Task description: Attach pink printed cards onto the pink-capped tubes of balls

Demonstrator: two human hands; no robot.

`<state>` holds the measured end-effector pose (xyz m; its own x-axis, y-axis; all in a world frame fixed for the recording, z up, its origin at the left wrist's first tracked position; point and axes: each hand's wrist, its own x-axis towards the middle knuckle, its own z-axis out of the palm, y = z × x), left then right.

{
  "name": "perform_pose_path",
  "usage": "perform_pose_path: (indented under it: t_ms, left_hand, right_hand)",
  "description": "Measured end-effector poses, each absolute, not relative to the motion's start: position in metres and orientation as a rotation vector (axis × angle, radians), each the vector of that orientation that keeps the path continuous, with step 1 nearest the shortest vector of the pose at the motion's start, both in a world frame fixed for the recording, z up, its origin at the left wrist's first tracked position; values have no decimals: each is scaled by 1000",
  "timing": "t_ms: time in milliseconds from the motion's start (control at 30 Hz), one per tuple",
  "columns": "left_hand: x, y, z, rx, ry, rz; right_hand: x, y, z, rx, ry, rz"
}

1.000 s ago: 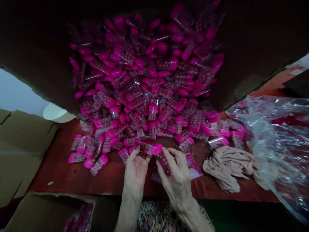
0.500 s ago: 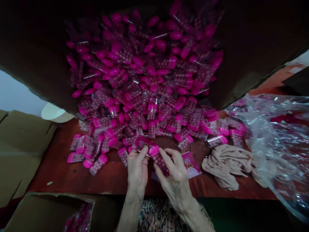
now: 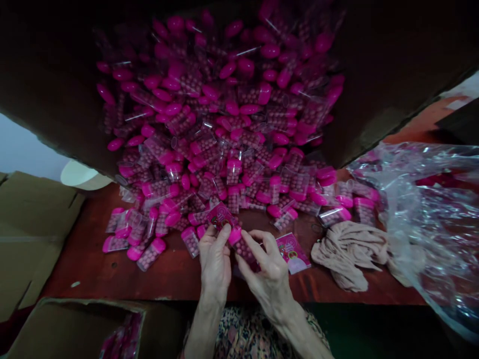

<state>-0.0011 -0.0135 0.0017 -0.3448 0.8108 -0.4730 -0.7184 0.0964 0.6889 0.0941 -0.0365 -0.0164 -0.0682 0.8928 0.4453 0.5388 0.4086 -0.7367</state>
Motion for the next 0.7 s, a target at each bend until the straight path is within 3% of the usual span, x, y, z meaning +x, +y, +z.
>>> perform_pose_path:
  t_ms: [100, 333, 567, 700]
  left_hand:
    - [1, -17, 0, 147, 1124, 1571]
    - [-2, -19, -5, 112, 1078, 1458]
    - [4, -22, -5, 130, 1132, 1464]
    - [0, -21, -3, 113, 1090, 1455]
  right_hand:
    - [92, -37, -19, -1239, -1748, 411]
    - [98, -33, -18, -1313, -1666, 672]
    - [87, -40, -22, -1307, -1638, 427]
    - [91, -36, -19, -1327, -1577, 593]
